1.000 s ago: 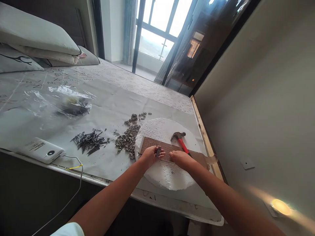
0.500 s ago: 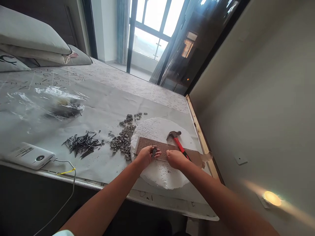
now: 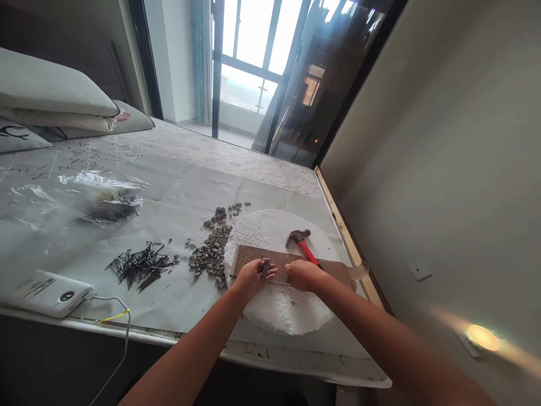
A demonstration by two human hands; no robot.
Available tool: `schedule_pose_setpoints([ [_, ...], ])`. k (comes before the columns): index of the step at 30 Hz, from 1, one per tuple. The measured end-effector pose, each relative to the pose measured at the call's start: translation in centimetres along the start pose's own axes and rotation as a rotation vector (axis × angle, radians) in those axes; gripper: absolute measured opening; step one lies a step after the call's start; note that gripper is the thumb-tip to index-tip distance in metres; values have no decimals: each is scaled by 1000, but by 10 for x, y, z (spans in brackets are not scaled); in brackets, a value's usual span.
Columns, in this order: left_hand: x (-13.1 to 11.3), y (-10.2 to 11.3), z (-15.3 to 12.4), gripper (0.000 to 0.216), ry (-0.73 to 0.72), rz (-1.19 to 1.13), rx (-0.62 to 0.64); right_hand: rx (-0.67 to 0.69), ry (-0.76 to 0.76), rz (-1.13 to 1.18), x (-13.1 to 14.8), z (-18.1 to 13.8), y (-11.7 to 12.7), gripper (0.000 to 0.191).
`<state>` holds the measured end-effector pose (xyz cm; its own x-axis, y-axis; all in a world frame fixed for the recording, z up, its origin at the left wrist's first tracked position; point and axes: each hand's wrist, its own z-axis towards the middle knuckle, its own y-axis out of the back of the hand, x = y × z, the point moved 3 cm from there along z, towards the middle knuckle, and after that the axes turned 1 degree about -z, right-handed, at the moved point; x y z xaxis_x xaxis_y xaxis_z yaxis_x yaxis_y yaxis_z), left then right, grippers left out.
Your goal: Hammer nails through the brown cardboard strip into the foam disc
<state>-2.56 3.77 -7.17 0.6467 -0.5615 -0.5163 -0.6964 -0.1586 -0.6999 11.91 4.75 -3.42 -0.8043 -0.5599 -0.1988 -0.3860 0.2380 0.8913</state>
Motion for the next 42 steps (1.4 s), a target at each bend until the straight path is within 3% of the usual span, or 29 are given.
schedule_pose_setpoints([
  [13,-7,-7,-1,10,-38,47,-27,-38,35,33,-8,-2,13,19],
  [27,-16,-18,0,24,-52,106,-50,47,-22,10,-13,1,13,24],
  [42,-15,-18,2,15,-80,116,-19,3,51,-13,-17,-2,23,22],
])
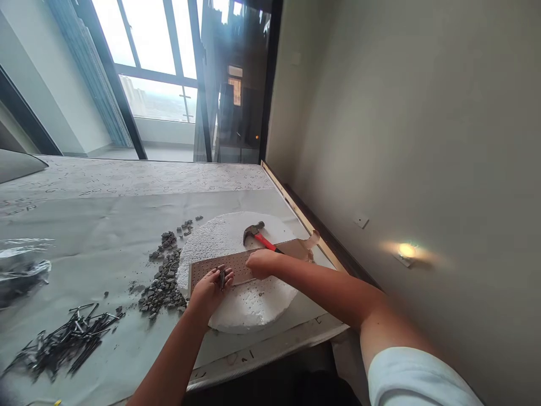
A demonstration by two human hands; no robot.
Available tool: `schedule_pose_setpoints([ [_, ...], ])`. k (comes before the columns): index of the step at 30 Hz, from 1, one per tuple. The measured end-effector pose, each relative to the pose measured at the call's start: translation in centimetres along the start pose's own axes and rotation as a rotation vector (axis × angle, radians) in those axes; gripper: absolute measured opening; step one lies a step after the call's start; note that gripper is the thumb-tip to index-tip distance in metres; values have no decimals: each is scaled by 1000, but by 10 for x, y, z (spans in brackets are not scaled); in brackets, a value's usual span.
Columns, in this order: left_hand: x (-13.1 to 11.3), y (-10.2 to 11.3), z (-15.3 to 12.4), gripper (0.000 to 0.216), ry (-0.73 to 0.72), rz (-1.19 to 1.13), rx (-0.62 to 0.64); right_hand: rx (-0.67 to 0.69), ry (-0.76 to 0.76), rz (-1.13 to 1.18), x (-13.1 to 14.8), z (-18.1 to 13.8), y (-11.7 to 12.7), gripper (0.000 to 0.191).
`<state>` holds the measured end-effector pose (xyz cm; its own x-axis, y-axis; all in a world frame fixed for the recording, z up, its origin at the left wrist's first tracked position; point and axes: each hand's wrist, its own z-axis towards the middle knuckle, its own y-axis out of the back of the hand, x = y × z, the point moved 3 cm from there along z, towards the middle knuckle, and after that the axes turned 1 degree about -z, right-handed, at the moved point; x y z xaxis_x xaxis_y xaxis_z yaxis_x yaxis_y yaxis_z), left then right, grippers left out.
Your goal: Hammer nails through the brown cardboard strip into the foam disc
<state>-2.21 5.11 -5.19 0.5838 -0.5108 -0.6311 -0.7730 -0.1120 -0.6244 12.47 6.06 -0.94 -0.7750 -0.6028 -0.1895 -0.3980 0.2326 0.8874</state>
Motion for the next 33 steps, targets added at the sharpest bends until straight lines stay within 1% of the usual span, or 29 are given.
schedule_pose_setpoints([
  [3,1,2,3,16,-2,1,-16,11,-23,16,1,0,0,22],
  [10,3,5,5,20,5,-16,37,-12,-51,53,2,-4,0,24],
  [14,2,5,3,31,-15,11,27,-30,-57,44,2,-4,0,26],
  [16,1,4,0,35,-15,30,15,-10,-53,34,2,-3,1,23],
  [19,-2,3,-4,35,1,54,-5,33,-30,24,3,-2,0,15],
  [22,-3,2,-7,34,15,65,-22,23,-44,29,3,-3,-1,18],
  [30,1,3,-4,31,17,41,-7,-30,-74,62,-1,-1,-9,25],
  [33,0,2,-6,34,16,29,-5,-13,-69,64,0,0,-10,18],
])
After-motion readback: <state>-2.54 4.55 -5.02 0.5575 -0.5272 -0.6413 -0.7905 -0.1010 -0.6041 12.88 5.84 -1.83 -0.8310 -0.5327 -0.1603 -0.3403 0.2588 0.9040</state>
